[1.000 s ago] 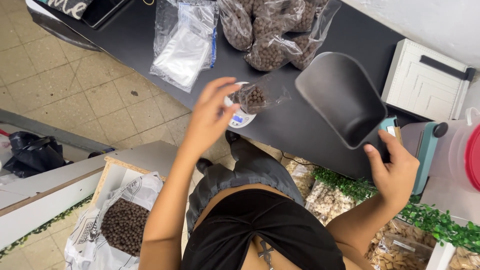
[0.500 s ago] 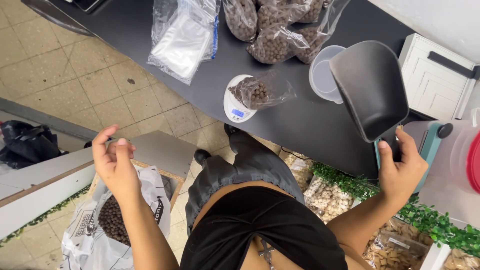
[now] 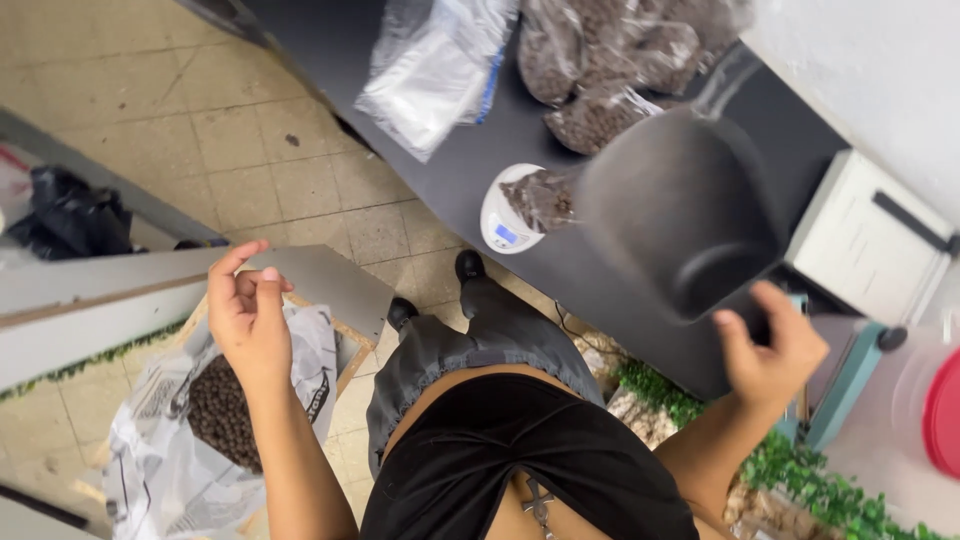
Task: Bagging and weighing coffee beans from a bulk container into smaller retail bags using a scoop and a digital scale.
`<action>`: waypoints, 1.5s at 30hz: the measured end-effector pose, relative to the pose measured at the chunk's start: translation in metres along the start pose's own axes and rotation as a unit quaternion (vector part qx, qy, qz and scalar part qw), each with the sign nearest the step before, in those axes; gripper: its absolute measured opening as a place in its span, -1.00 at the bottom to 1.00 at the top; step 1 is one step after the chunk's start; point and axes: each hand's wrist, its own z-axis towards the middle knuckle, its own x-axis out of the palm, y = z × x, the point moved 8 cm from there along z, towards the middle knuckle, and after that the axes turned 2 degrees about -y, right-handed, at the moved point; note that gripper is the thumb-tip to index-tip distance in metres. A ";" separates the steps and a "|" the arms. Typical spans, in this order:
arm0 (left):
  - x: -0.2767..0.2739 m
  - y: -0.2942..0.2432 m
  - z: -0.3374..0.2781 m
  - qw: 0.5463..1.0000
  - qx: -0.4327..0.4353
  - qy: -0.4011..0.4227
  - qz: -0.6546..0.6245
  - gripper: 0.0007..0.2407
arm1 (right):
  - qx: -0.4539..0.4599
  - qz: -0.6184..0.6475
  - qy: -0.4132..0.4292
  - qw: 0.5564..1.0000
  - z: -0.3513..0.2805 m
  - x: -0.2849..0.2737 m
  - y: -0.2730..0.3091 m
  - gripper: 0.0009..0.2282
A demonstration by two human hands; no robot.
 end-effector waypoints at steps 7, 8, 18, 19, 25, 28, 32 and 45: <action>-0.086 0.015 -0.046 0.987 0.090 -0.127 -0.028 -0.80 | -0.226 0.237 0.187 0.926 0.048 0.130 0.177 -0.73; -0.101 0.022 -0.056 0.984 0.084 -0.153 -0.026 -0.80 | -0.264 0.246 0.223 0.905 0.045 0.147 0.212 -0.76; -0.185 0.076 -0.162 0.958 -0.019 -0.284 0.042 -0.80 | -0.399 0.106 0.619 0.668 -0.082 0.335 0.391 -0.66; -0.188 0.072 -0.168 0.955 -0.022 -0.291 0.044 -0.80 | -0.405 0.107 0.621 0.663 -0.101 0.355 0.398 -0.66; -0.184 0.071 -0.175 0.959 -0.070 -0.267 0.071 -0.82 | -0.466 0.055 0.642 0.606 -0.186 0.427 0.419 -0.62; -0.176 0.076 -0.164 0.972 -0.066 -0.214 0.066 -0.80 | -0.472 0.091 0.611 0.629 -0.186 0.430 0.404 -0.67; -0.152 0.082 -0.138 0.982 -0.073 -0.118 0.132 -0.78 | -0.466 0.199 0.475 0.720 -0.120 0.378 0.362 -0.76; -0.007 0.042 -0.043 0.964 -0.044 0.169 0.201 -0.70 | -0.041 0.044 0.130 0.990 0.040 0.176 0.047 -0.50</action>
